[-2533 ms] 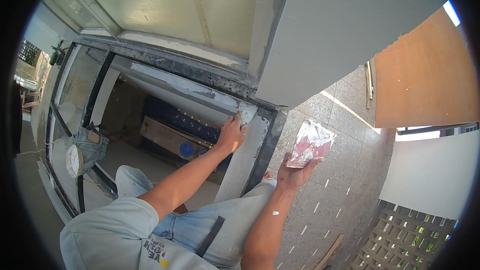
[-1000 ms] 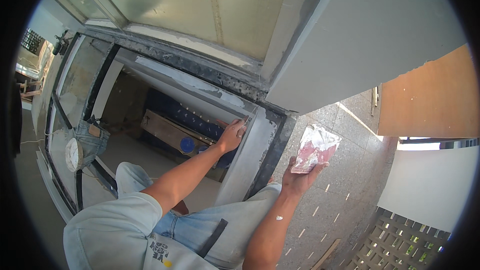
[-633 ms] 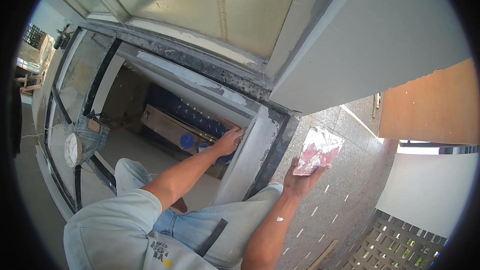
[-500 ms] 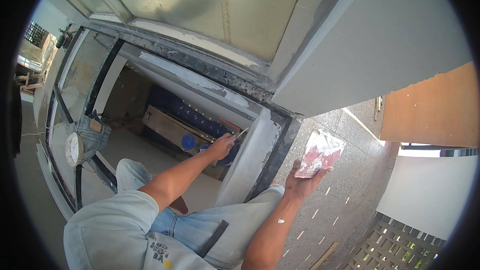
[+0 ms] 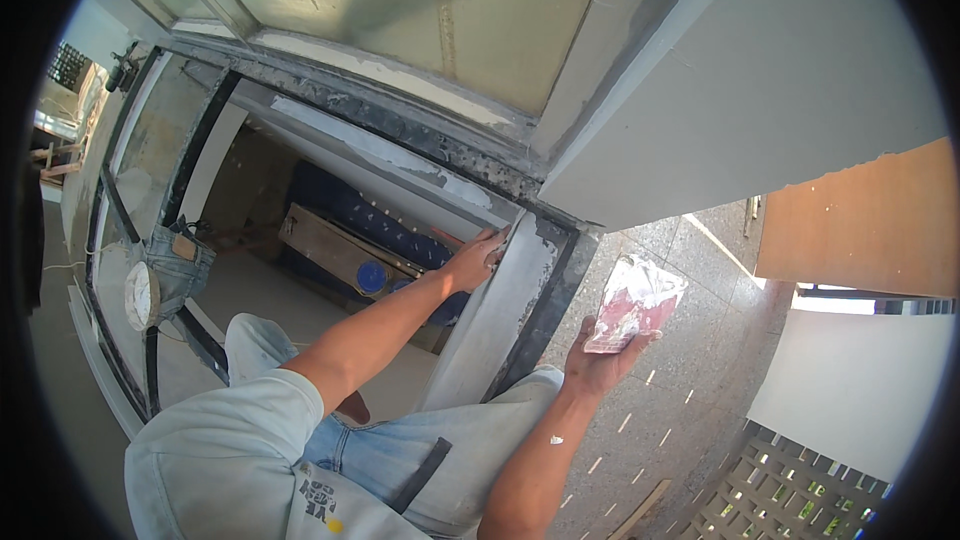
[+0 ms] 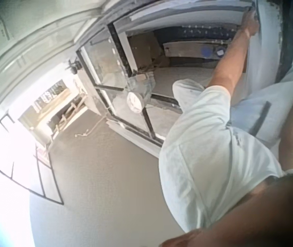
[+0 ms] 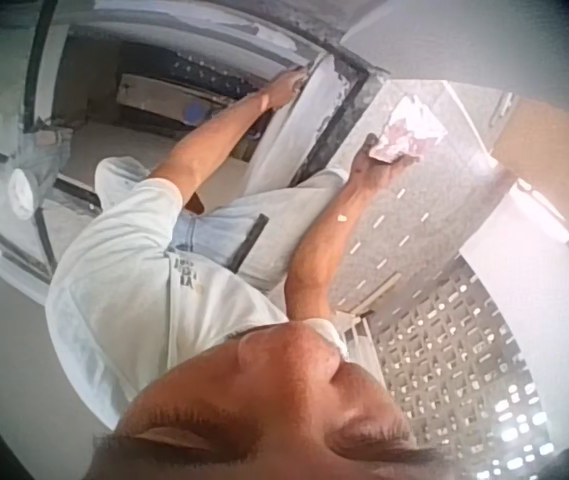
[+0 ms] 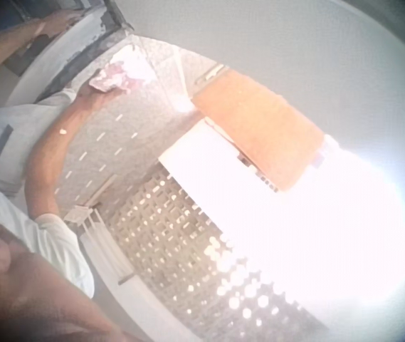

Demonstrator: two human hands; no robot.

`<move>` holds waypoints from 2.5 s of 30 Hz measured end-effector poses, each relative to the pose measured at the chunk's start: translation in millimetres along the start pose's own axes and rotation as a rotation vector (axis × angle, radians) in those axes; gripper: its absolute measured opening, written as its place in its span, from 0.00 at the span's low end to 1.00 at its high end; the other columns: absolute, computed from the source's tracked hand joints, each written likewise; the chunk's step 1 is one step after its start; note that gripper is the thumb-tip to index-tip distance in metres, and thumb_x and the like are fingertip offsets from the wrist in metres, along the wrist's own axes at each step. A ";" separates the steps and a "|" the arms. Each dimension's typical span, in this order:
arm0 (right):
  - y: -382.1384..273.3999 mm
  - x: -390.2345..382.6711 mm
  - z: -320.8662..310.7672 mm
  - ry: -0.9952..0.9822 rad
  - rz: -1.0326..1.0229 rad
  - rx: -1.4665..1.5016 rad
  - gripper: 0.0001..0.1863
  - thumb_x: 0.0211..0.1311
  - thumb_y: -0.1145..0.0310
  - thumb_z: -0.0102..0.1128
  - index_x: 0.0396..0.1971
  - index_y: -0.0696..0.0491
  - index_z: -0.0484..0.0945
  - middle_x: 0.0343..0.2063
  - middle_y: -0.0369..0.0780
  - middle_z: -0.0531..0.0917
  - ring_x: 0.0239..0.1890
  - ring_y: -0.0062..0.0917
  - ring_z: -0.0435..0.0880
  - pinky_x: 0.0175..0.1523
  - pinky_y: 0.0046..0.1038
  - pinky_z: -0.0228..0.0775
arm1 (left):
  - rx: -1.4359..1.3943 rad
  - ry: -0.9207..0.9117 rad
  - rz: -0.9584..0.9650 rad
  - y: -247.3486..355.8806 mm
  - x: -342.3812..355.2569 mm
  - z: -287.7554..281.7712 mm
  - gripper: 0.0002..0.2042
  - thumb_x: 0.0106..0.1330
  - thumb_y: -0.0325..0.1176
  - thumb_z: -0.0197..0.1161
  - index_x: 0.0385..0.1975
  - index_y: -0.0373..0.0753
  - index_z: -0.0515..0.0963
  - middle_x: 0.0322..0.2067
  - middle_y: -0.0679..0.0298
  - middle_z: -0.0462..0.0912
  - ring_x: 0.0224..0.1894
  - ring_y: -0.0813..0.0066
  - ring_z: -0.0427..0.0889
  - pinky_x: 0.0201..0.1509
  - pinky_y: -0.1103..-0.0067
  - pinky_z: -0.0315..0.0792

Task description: The person applies white plaster to the inner edges and corners of a structural frame using a putty knife and a hawk, smoothing the material across the surface and scraping off excess.

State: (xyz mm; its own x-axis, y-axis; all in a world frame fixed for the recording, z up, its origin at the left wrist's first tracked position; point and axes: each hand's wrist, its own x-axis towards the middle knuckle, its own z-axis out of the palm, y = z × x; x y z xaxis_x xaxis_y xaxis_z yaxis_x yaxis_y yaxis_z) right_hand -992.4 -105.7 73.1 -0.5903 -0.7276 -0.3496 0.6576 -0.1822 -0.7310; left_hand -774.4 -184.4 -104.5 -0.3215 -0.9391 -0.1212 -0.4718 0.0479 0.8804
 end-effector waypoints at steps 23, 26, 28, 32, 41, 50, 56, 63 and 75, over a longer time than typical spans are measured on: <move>1.4 3.2 -7.7 -0.065 -0.004 -0.001 0.28 0.75 0.44 0.52 0.66 0.44 0.70 0.53 0.33 0.81 0.42 0.20 0.81 0.39 0.27 0.74 | 0.179 0.170 -0.060 61.9 -52.6 -24.9 0.30 0.70 0.32 0.64 0.71 0.33 0.66 0.50 0.47 0.72 0.52 0.46 0.75 0.60 0.65 0.70; 3.3 3.4 -7.4 -0.085 0.019 0.011 0.28 0.75 0.44 0.52 0.66 0.44 0.70 0.55 0.33 0.80 0.43 0.20 0.79 0.40 0.27 0.73 | 0.179 0.200 -0.111 63.9 -49.6 -19.5 0.29 0.70 0.32 0.64 0.70 0.33 0.66 0.51 0.45 0.71 0.51 0.44 0.76 0.58 0.64 0.71; 3.9 2.9 -7.4 -0.064 0.030 -0.011 0.28 0.76 0.44 0.51 0.66 0.43 0.70 0.57 0.33 0.79 0.44 0.20 0.77 0.41 0.28 0.71 | 0.184 0.215 -0.120 65.0 -47.2 -14.4 0.29 0.70 0.32 0.63 0.70 0.32 0.66 0.52 0.43 0.69 0.51 0.41 0.76 0.56 0.62 0.73; 2.0 1.9 -7.0 -0.048 0.020 -0.037 0.27 0.76 0.44 0.50 0.67 0.41 0.70 0.57 0.32 0.78 0.44 0.20 0.76 0.42 0.29 0.70 | 0.142 0.270 -0.199 73.1 -37.5 -4.8 0.28 0.70 0.34 0.63 0.69 0.32 0.68 0.53 0.44 0.70 0.53 0.44 0.75 0.61 0.65 0.70; 2.1 5.2 -10.6 -0.126 0.020 -0.033 0.27 0.74 0.42 0.52 0.66 0.39 0.70 0.58 0.31 0.78 0.47 0.20 0.76 0.41 0.28 0.69 | 0.134 0.250 -0.229 80.2 -27.2 -2.9 0.29 0.72 0.36 0.60 0.70 0.31 0.65 0.57 0.41 0.66 0.52 0.38 0.77 0.59 0.59 0.72; 2.0 3.5 -9.7 -0.124 0.008 -0.020 0.28 0.75 0.42 0.51 0.66 0.41 0.70 0.58 0.31 0.77 0.47 0.20 0.76 0.41 0.28 0.69 | 0.146 0.275 -0.218 75.9 -26.9 4.7 0.28 0.71 0.35 0.60 0.69 0.31 0.66 0.57 0.41 0.66 0.52 0.37 0.77 0.58 0.58 0.73; 3.3 2.8 -9.0 -0.099 0.018 -0.018 0.28 0.74 0.41 0.51 0.66 0.41 0.70 0.57 0.31 0.78 0.48 0.19 0.77 0.41 0.27 0.70 | 0.183 0.263 -0.265 79.6 -23.5 5.4 0.28 0.71 0.35 0.60 0.70 0.33 0.66 0.57 0.42 0.66 0.51 0.38 0.79 0.56 0.57 0.74; 1.1 2.1 -7.3 -0.158 0.010 0.004 0.29 0.74 0.42 0.52 0.65 0.43 0.71 0.56 0.32 0.79 0.46 0.19 0.78 0.40 0.26 0.72 | 0.222 0.274 -0.336 93.9 -22.4 2.4 0.27 0.68 0.34 0.63 0.67 0.34 0.71 0.54 0.47 0.71 0.51 0.42 0.80 0.56 0.58 0.75; -0.2 8.2 -17.2 -0.179 -0.009 0.031 0.34 0.76 0.43 0.50 0.72 0.50 0.61 0.64 0.40 0.74 0.59 0.30 0.79 0.52 0.33 0.76 | 0.275 0.212 -0.354 101.0 -103.7 4.8 0.29 0.67 0.34 0.64 0.67 0.33 0.70 0.53 0.46 0.71 0.50 0.43 0.82 0.52 0.58 0.78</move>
State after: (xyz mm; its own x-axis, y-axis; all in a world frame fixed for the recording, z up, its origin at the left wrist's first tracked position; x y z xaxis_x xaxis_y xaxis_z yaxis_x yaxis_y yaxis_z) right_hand -1005.4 -100.3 60.2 -0.5053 -0.8315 -0.2309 0.6685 -0.2079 -0.7141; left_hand -792.7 -80.5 -5.2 0.0580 -0.9613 -0.2694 -0.7305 -0.2249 0.6448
